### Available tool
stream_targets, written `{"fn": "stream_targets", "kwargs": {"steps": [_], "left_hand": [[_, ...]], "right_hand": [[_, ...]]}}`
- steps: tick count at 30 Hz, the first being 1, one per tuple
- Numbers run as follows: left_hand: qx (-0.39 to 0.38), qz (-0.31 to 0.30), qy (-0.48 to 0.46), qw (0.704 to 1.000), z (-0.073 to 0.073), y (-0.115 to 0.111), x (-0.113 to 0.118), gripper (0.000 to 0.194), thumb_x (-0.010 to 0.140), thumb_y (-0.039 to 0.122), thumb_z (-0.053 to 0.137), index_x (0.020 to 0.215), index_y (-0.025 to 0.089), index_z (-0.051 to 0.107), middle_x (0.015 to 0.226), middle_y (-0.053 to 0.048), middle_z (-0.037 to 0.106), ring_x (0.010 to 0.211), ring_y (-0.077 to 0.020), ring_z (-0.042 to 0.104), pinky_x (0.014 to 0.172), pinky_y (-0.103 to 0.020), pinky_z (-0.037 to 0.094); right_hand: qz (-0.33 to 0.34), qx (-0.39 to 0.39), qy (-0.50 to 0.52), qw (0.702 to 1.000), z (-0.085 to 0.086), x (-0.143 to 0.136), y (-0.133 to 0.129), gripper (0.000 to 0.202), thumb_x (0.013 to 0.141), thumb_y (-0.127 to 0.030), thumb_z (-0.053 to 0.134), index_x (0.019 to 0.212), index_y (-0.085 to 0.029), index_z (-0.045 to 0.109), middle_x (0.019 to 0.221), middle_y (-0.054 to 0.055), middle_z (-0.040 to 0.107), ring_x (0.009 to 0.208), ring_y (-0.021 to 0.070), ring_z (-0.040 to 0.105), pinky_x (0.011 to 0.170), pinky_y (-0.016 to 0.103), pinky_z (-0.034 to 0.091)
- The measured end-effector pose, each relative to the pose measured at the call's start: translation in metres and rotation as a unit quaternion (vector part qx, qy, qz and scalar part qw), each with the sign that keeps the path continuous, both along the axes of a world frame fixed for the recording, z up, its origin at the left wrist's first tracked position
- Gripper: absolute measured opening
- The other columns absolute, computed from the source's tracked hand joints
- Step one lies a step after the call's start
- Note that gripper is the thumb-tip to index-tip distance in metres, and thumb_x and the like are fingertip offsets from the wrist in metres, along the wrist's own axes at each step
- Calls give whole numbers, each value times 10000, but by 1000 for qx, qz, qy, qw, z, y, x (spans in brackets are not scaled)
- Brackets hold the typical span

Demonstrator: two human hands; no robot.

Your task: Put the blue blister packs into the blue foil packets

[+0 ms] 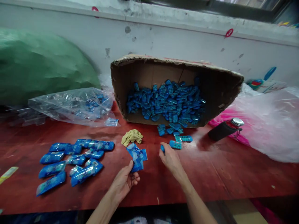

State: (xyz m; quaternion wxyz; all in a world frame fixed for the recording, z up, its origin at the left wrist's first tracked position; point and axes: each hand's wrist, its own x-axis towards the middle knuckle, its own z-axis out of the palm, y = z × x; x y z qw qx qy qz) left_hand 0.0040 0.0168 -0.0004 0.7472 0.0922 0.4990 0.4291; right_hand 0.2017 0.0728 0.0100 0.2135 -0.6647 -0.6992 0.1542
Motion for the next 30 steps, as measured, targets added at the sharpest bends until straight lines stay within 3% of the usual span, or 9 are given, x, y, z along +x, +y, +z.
{"fn": "stream_targets", "kwargs": {"steps": [2, 3, 7, 8, 10, 12, 21, 30], "left_hand": [[5, 3, 5, 1000, -2, -1, -2, 232, 727, 347, 586, 649, 145, 502, 440, -10, 574, 413, -114, 561, 355, -167, 393], [6, 4, 8, 1000, -3, -1, -2, 231, 729, 346, 583, 653, 143, 502, 446, -13, 577, 418, -115, 565, 358, -168, 394], [4, 8, 12, 1000, -3, 1, -2, 221, 736, 339, 576, 674, 138, 506, 461, -20, 587, 427, -118, 570, 371, -172, 400], [4, 7, 12, 1000, -3, 1, -1, 220, 739, 339, 572, 679, 138, 506, 460, -20, 586, 426, -118, 569, 373, -174, 401], [5, 12, 9, 1000, -2, 2, 0, 220, 746, 341, 561, 679, 141, 500, 458, -20, 586, 422, -116, 566, 372, -174, 399], [6, 27, 7, 1000, -1, 3, 2, 219, 753, 344, 551, 674, 149, 490, 451, -16, 583, 416, -116, 563, 370, -174, 394], [43, 48, 7, 998, -3, 3, 0, 214, 727, 346, 582, 688, 144, 522, 458, -13, 592, 435, -123, 572, 383, -180, 396], [53, 46, 24, 997, 3, 4, 0, 250, 709, 375, 595, 667, 135, 541, 449, -17, 591, 437, -129, 577, 374, -180, 396]], "right_hand": [[-16, -23, 165, 986, 1, -6, 1, 276, 765, -171, 424, 1030, -175, 500, 830, 52, 597, 732, 182, 597, 605, 281, 473], [-29, -55, 257, 964, 2, -8, -1, 260, 756, -189, 435, 1010, -180, 490, 743, 18, 585, 657, 168, 594, 549, 273, 484], [-69, -139, 571, 806, 14, -18, -18, 295, 715, -301, 549, 972, -213, 432, 684, -52, 538, 479, 111, 553, 395, 248, 492], [-66, -137, 612, 776, 17, -22, -24, 316, 707, -308, 574, 971, -217, 426, 715, -49, 546, 480, 103, 558, 396, 245, 499], [-56, -128, 650, 747, 21, -30, -34, 335, 706, -309, 600, 973, -219, 420, 754, -42, 559, 484, 96, 568, 395, 234, 505], [-54, -117, 652, 747, 20, -39, -42, 335, 716, -307, 604, 976, -217, 414, 760, -38, 564, 500, 101, 582, 393, 228, 510], [-67, -70, 597, 796, 10, -52, -58, 292, 757, -300, 564, 984, -214, 401, 807, -23, 551, 644, 127, 608, 457, 233, 549], [-100, -37, 589, 801, 9, -56, -61, 271, 745, -308, 571, 945, -224, 409, 829, -19, 539, 706, 150, 603, 454, 239, 542]]}}
